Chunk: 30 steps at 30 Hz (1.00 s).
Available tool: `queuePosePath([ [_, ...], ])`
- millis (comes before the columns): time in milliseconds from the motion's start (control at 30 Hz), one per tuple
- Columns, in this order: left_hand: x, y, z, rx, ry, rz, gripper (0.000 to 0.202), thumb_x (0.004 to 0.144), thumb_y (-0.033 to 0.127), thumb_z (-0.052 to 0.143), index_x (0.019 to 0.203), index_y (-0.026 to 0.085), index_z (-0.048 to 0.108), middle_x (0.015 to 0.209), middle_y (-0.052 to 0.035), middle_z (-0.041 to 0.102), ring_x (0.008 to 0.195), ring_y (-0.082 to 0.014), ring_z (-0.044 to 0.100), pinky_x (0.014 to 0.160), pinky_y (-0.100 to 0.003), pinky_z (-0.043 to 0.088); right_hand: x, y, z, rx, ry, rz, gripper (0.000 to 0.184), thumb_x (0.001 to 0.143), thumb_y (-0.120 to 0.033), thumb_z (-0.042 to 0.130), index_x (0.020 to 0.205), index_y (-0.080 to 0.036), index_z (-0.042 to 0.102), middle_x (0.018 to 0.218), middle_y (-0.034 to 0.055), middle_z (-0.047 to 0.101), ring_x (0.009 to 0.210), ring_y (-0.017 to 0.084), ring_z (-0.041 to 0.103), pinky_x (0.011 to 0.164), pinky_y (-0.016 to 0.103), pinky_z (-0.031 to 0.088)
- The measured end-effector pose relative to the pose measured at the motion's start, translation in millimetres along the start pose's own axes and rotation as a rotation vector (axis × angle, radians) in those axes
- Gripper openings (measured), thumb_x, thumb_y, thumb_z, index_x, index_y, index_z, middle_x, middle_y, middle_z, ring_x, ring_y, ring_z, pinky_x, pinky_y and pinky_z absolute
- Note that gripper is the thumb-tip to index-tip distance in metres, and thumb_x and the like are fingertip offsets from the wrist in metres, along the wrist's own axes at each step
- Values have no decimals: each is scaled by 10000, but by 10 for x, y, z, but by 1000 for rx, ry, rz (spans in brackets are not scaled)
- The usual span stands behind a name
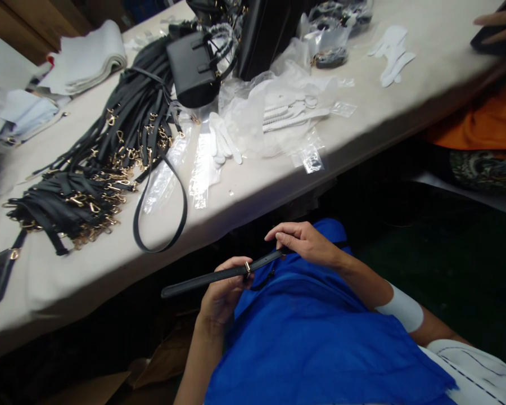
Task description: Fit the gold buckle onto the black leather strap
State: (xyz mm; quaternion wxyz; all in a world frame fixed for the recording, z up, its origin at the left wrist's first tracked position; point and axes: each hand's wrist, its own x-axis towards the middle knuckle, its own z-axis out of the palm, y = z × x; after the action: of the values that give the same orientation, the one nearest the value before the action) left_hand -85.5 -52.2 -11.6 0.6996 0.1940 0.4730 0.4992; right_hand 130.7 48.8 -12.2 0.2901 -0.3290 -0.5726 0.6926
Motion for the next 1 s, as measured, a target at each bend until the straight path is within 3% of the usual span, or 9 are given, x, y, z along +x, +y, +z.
queuePosePath([
  [167,5,31,3,42,-12,-20,389,566,227,808,938,130,746,705,-62,675,681,-156,591,620,-240,448,-46,-40,13,-107,17,-19,255,856,-321,636,1014,-133,708,715,11,621,619,122,550,576,227,438],
  [433,-20,2,18,245,35,34,369,675,279,788,1009,132,730,748,-66,685,656,-139,567,640,-248,442,-67,21,96,-182,72,-58,212,825,-291,672,988,-167,727,686,-3,606,595,114,508,533,215,408],
  [733,-10,-94,60,115,4,45,346,688,297,787,996,149,732,740,-55,671,650,-126,567,646,-240,447,3,214,209,-192,51,-102,147,853,-241,651,948,-159,727,843,36,699,729,150,609,659,250,473],
  [867,-34,-47,91,306,80,119,260,745,283,752,976,165,736,808,-47,687,658,-116,555,659,-234,450,-54,128,241,-343,119,-288,137,874,-207,643,985,-168,712,919,51,646,669,118,567,631,251,472],
  [1000,-48,4,196,638,113,206,209,787,297,712,960,181,736,924,-67,714,853,-211,637,785,-295,486,-219,-119,313,-391,0,-355,286,863,-249,680,1137,-173,643,870,35,614,719,137,579,653,248,494],
])
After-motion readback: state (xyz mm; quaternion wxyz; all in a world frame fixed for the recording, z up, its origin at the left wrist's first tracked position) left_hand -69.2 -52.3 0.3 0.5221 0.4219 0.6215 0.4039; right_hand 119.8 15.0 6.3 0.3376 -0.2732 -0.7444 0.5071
